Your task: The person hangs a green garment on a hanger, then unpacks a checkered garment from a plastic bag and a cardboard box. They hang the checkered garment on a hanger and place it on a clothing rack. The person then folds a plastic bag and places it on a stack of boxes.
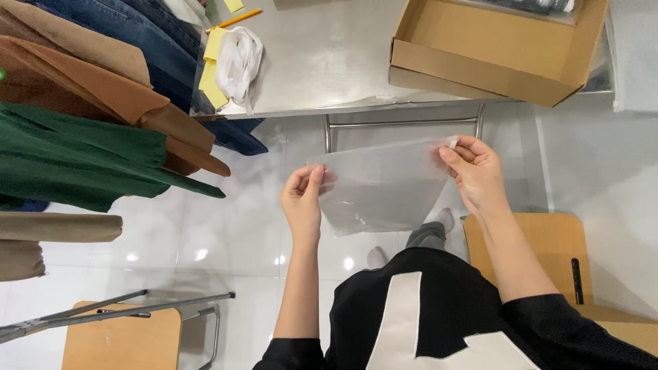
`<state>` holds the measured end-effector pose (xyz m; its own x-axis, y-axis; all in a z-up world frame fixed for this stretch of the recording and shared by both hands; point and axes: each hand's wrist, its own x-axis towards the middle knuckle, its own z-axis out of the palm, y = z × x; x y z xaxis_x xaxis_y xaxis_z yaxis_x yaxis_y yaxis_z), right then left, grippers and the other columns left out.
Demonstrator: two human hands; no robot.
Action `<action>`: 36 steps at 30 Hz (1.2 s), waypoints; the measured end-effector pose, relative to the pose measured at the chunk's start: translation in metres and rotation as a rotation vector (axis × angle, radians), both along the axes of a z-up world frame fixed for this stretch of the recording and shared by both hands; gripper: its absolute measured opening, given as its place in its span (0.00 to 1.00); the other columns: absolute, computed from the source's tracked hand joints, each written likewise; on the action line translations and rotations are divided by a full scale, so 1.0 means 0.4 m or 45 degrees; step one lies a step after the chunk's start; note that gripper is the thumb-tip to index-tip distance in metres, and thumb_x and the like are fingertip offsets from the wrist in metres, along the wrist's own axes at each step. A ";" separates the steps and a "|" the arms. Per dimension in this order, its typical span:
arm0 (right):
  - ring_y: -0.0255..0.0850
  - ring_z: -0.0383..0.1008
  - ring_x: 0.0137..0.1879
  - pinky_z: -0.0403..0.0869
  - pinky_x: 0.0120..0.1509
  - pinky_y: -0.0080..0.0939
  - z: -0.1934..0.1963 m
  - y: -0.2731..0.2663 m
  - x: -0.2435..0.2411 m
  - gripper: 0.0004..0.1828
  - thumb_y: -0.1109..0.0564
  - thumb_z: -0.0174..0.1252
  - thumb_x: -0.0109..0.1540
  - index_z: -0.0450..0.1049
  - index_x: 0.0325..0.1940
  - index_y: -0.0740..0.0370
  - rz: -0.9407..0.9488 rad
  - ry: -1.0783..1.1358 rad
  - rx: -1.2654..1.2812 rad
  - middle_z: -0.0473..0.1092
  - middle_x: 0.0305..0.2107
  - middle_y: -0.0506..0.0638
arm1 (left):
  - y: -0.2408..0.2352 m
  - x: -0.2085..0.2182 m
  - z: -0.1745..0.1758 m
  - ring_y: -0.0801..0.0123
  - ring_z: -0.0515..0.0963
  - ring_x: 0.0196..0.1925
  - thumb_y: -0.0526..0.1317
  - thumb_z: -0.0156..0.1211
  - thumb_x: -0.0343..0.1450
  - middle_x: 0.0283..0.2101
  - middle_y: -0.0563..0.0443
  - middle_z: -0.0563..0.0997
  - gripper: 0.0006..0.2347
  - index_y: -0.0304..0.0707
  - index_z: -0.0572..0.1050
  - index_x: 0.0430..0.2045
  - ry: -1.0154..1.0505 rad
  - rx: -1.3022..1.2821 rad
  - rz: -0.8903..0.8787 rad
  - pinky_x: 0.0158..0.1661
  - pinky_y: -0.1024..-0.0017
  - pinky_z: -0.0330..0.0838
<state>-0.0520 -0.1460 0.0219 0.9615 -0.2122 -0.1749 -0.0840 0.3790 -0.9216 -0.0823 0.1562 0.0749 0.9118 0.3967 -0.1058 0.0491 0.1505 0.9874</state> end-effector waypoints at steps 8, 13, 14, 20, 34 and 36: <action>0.33 0.74 0.58 0.76 0.61 0.31 0.143 0.019 -0.011 0.26 0.63 0.68 0.64 0.71 0.66 0.58 0.016 -0.130 -0.388 0.76 0.55 0.49 | -0.030 0.027 0.038 0.71 0.85 0.33 0.38 0.70 0.74 0.32 0.48 0.88 0.05 0.37 0.85 0.38 -0.066 0.190 -0.083 0.37 0.69 0.84; 0.40 0.73 0.66 0.69 0.70 0.43 0.236 0.080 -0.005 0.27 0.51 0.74 0.61 0.76 0.63 0.56 0.149 -0.423 -0.862 0.76 0.58 0.48 | -0.084 0.043 0.071 0.76 0.88 0.32 0.39 0.75 0.70 0.29 0.54 0.90 0.03 0.47 0.88 0.34 -0.089 0.488 -0.323 0.35 0.75 0.84; 0.41 0.75 0.64 0.70 0.70 0.45 0.262 0.104 -0.007 0.27 0.53 0.76 0.59 0.78 0.61 0.56 0.271 -0.500 -0.902 0.77 0.56 0.49 | -0.097 0.046 0.080 0.74 0.89 0.33 0.41 0.75 0.70 0.29 0.56 0.90 0.03 0.50 0.88 0.34 -0.087 0.553 -0.403 0.35 0.76 0.84; 0.41 0.83 0.46 0.78 0.56 0.41 0.309 0.174 0.019 0.05 0.58 0.69 0.64 0.84 0.45 0.57 0.435 -0.770 -0.979 0.82 0.37 0.47 | -0.141 0.054 0.117 0.71 0.90 0.36 0.40 0.74 0.70 0.31 0.55 0.89 0.04 0.51 0.88 0.36 -0.123 0.578 -0.549 0.38 0.74 0.85; 0.33 0.75 0.28 0.76 0.38 0.32 0.304 0.116 0.069 0.05 0.59 0.63 0.73 0.82 0.45 0.61 0.180 -0.748 -1.003 0.78 0.25 0.48 | -0.067 0.044 0.055 0.62 0.90 0.39 0.43 0.74 0.70 0.29 0.53 0.89 0.04 0.50 0.88 0.35 -0.118 0.659 -0.605 0.43 0.70 0.83; 0.36 0.77 0.27 0.74 0.35 0.32 0.295 0.096 0.085 0.06 0.61 0.61 0.75 0.82 0.45 0.64 0.134 -0.705 -0.993 0.78 0.24 0.50 | -0.044 0.040 0.039 0.59 0.90 0.39 0.44 0.75 0.70 0.29 0.51 0.89 0.05 0.50 0.88 0.34 -0.087 0.714 -0.632 0.43 0.68 0.83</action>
<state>-0.0180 -0.1076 0.1399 0.8860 0.0155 0.4633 0.4402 -0.3416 -0.8304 -0.0662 0.1387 0.0905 0.9949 -0.0849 0.0548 -0.0844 -0.3999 0.9127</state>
